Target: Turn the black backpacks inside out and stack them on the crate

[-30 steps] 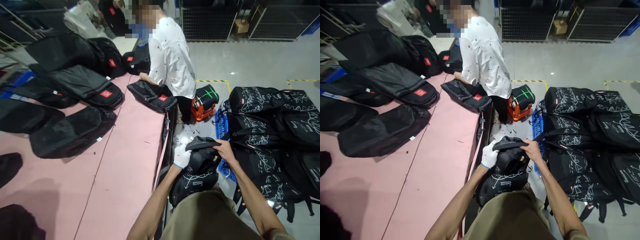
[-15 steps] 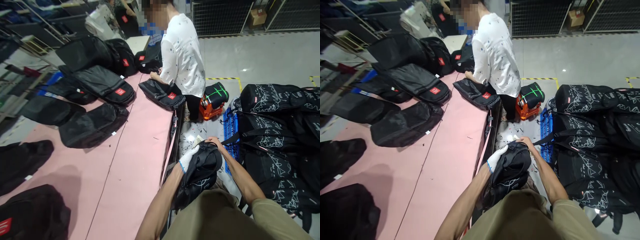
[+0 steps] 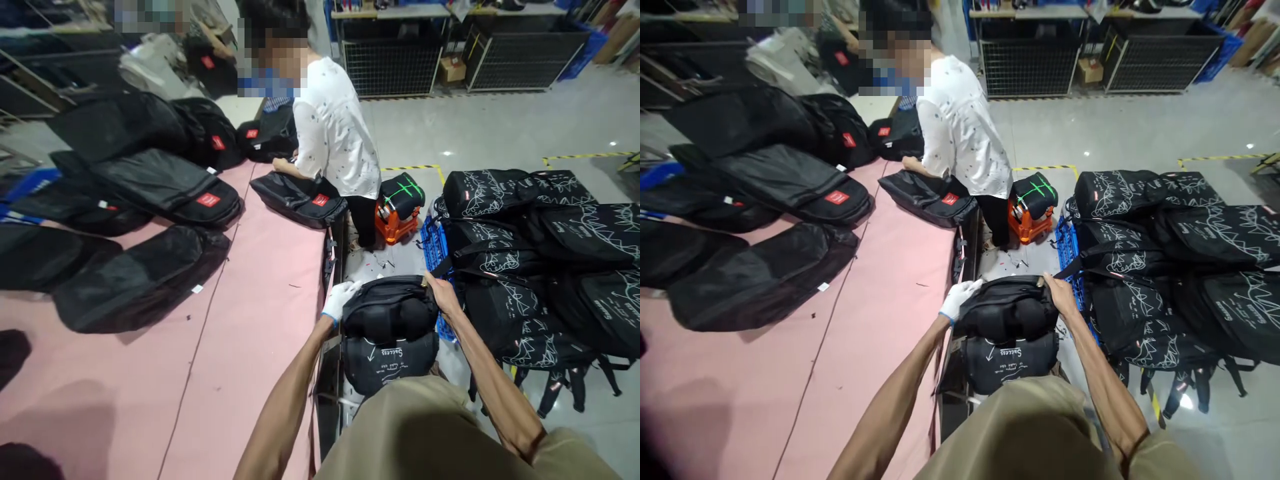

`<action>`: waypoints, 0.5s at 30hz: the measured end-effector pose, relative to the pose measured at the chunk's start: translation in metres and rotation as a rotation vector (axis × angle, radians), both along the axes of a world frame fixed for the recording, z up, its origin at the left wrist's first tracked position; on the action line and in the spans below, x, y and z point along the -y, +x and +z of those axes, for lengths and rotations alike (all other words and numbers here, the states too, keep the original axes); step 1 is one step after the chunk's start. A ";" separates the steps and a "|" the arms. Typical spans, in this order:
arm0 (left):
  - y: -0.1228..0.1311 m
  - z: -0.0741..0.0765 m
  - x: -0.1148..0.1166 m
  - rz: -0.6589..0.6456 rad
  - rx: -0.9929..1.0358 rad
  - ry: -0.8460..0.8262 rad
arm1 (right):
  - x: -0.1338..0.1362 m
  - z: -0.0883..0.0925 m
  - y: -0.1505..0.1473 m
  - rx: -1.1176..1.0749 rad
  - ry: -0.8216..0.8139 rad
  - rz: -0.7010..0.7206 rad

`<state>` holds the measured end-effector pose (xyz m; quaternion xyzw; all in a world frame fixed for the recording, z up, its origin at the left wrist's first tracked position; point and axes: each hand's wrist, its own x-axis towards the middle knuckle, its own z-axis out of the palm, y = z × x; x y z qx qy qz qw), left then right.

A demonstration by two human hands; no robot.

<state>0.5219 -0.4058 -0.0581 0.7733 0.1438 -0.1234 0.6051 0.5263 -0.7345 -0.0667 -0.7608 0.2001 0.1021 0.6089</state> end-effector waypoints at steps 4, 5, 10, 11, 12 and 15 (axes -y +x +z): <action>-0.026 -0.015 -0.046 0.156 -0.107 -0.007 | -0.040 0.013 0.019 0.061 -0.054 0.231; -0.032 -0.020 -0.051 0.195 -0.130 -0.015 | -0.050 0.010 0.027 0.078 -0.158 0.259; -0.058 -0.046 -0.045 0.343 -0.182 -0.094 | -0.079 -0.016 0.069 0.046 -0.545 0.310; -0.063 -0.050 -0.041 0.365 -0.180 -0.119 | -0.079 -0.018 0.074 0.043 -0.554 0.326; -0.068 -0.053 -0.038 0.386 -0.176 -0.145 | -0.079 -0.019 0.077 0.042 -0.557 0.341; -0.088 -0.059 -0.029 0.435 -0.161 -0.218 | -0.066 -0.014 0.074 0.041 -0.578 0.387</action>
